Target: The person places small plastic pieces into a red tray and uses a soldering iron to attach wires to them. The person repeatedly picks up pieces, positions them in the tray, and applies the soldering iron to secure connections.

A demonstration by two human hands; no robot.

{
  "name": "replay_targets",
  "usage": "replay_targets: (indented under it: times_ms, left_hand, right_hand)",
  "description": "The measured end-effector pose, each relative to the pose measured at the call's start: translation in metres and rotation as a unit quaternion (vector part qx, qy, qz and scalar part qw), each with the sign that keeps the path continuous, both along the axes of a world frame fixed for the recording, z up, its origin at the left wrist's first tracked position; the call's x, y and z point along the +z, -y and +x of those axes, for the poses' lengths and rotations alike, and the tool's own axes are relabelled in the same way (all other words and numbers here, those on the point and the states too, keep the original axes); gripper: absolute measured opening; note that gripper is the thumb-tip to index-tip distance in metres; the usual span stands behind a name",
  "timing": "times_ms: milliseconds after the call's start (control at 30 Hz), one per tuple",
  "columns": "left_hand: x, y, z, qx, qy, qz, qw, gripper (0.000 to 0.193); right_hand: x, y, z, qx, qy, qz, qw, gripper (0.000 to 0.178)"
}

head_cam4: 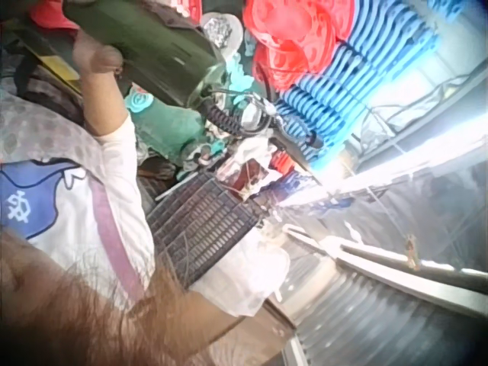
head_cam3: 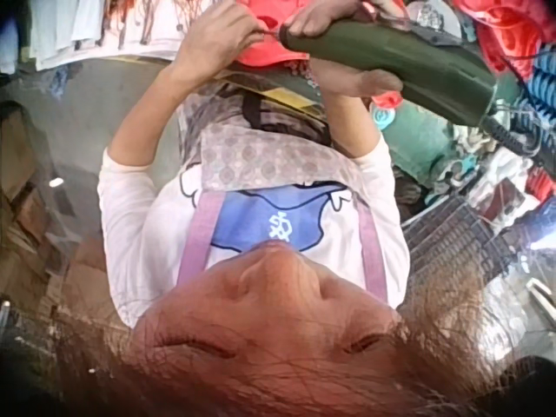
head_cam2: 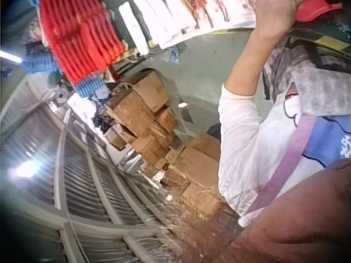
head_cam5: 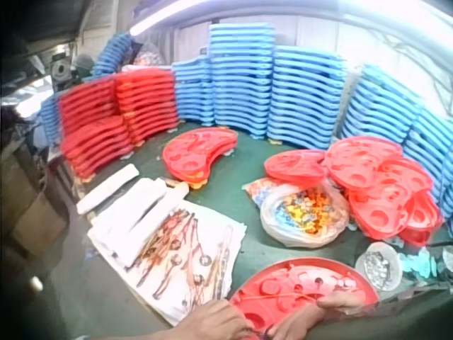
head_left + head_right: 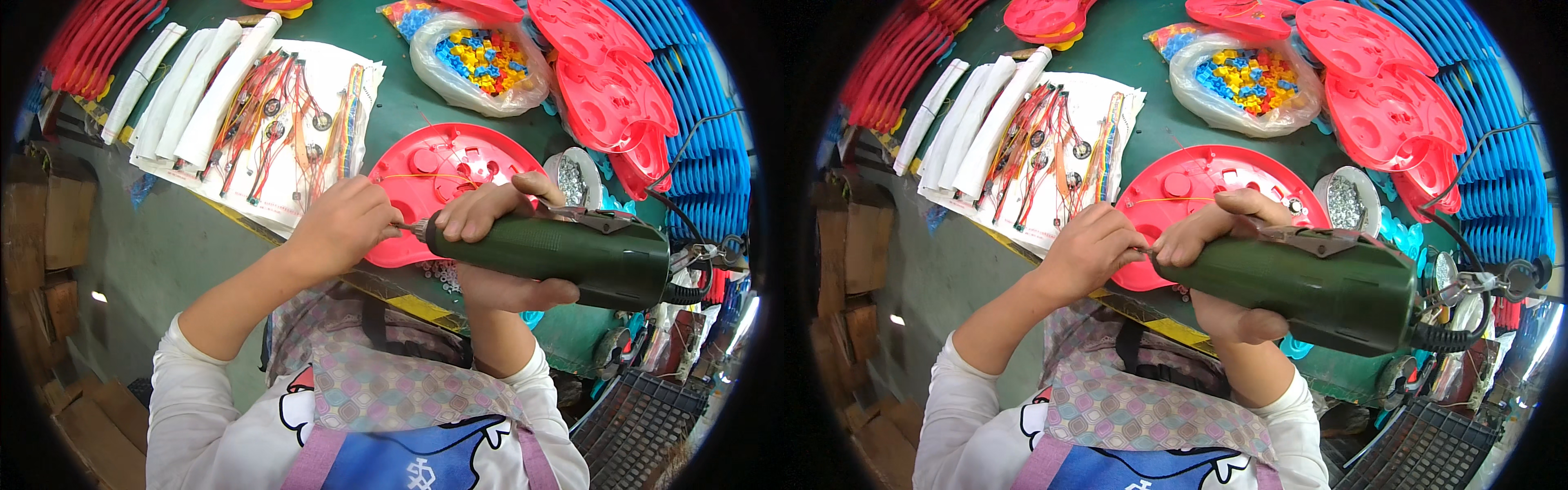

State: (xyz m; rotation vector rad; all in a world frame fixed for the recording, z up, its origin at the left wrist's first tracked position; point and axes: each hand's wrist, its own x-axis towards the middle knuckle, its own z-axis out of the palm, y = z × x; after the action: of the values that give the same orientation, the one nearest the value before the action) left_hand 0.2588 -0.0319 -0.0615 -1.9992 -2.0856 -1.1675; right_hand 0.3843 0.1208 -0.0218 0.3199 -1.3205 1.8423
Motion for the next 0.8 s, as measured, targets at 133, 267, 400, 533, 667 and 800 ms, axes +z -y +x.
replay_targets:
  times_ms: [133,267,400,533,667,800]
  left_hand:
    - [-0.004,0.004,0.002,0.050,-0.030,0.011,0.998,0.027]
    - [-0.010,0.013,0.006,0.071,-0.049,0.050,0.995,0.039]
    - [-0.016,0.018,0.002,0.033,-0.056,0.022,0.998,0.048]
    - [-0.026,0.017,0.005,0.008,-0.041,0.016,0.999,0.045]
    - [-0.027,0.016,0.004,0.001,-0.031,0.003,1.000,0.045]
    - [-0.028,0.016,0.005,0.001,-0.020,0.007,1.000,0.045]
  right_hand:
    - [-0.007,0.006,-0.003,-0.012,0.023,0.031,0.999,0.108]
    - [-0.018,0.006,-0.002,-0.031,0.076,0.035,0.996,0.105]
    - [-0.025,0.007,-0.001,-0.049,0.135,0.016,0.989,0.103]
    - [-0.030,0.009,-0.003,-0.052,0.148,0.017,0.987,0.103]
    - [-0.029,0.010,-0.004,-0.064,0.174,0.011,0.983,0.103]
    - [-0.029,0.008,-0.003,-0.055,0.161,0.016,0.985,0.101]
